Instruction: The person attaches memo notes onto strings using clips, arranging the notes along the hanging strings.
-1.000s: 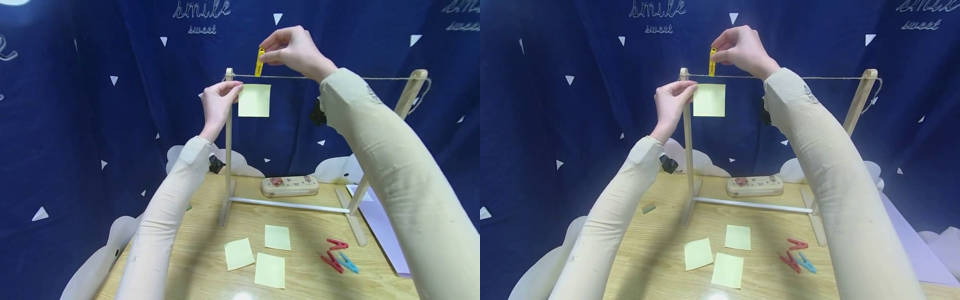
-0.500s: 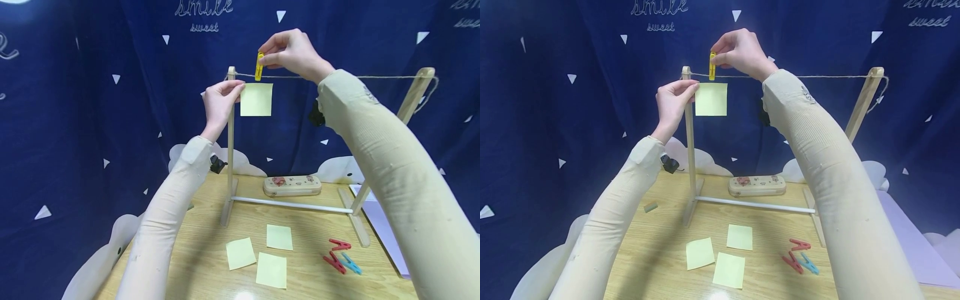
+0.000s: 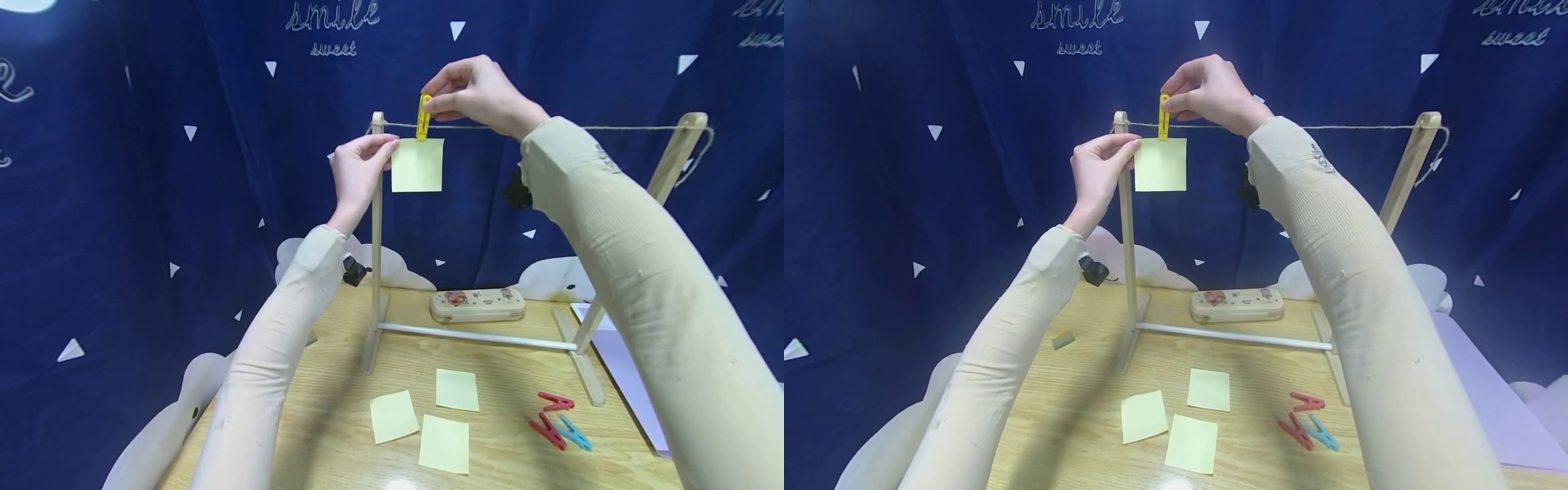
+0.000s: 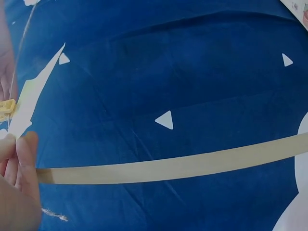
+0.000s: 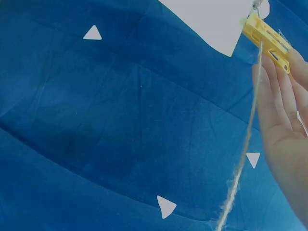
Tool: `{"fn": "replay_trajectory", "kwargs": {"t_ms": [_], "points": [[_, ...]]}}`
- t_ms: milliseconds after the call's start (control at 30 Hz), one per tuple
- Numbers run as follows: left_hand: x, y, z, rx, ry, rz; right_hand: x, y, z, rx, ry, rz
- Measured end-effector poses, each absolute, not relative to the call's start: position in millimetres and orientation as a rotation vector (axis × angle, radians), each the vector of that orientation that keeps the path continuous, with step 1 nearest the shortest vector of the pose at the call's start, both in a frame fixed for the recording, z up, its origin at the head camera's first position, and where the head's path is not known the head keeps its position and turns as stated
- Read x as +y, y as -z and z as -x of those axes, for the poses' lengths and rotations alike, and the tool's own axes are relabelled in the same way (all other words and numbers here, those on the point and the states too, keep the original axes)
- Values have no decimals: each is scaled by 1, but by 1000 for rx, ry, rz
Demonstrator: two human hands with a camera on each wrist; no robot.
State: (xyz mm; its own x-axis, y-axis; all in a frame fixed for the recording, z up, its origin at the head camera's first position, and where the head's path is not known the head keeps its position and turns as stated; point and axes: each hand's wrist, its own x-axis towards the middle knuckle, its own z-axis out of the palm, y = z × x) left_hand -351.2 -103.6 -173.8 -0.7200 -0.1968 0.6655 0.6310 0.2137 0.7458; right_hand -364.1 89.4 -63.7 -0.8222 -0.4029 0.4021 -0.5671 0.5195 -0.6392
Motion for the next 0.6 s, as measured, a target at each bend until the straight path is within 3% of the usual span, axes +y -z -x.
{"fn": "replay_trajectory", "kwargs": {"t_ms": [600], "points": [[-105,167,349,-1826,1521,376,85,65,363,-2576,-1136,-871]]}}
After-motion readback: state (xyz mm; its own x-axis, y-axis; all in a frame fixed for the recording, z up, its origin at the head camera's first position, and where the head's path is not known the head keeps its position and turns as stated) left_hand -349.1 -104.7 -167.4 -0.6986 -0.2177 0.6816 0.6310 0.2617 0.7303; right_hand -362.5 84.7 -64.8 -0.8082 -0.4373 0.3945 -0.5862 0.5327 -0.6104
